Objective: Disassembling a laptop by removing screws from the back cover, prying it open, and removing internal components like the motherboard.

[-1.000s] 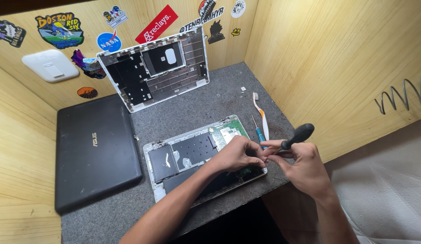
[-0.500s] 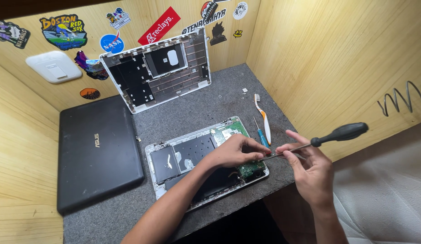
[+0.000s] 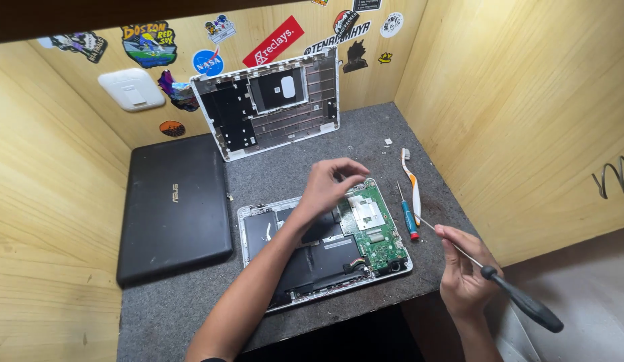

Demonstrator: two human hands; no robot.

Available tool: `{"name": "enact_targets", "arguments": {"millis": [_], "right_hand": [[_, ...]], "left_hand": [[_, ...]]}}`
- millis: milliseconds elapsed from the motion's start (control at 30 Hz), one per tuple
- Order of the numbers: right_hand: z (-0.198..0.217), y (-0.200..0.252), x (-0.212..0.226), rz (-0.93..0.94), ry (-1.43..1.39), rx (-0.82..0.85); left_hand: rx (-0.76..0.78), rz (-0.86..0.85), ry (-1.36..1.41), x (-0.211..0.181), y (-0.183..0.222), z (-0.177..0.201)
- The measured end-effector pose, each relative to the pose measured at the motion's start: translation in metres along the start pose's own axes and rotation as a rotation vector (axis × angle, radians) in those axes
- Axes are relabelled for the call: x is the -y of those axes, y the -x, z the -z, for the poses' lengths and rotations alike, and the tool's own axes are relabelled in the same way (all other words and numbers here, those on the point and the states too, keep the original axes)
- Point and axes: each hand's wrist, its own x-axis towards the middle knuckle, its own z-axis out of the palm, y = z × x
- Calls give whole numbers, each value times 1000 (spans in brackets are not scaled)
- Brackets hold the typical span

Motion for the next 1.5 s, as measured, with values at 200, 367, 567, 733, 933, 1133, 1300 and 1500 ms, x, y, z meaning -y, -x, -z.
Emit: {"name": "enact_targets", "arguments": {"millis": [200,367,567,733,933,1133,1300,1500], "right_hand": [[0,19,-33,-5,-17,89],[2,22,-36,-103,-124,90],[3,20,-37,-70,-133,130],[2,16,-37,3,-93,134],[1,22,-41,22,17,141],[8,16,3,47,-49,136],[-7,7,8,162,149,385],[-18,-3,14,238,172,429]], "left_hand": [[-306,134,-263,43,-6,22],[-280,224,-386,49,-8,18],[-304,231,-302,45,-8,21],[-330,136,-177,10,-1,23],[218,35,-237,-32,48,0],[599,-235,-294,-17,75,-17],[643,-187,-95,-21,79,-12],[584,-110,-4,-22,80,-14]]}}
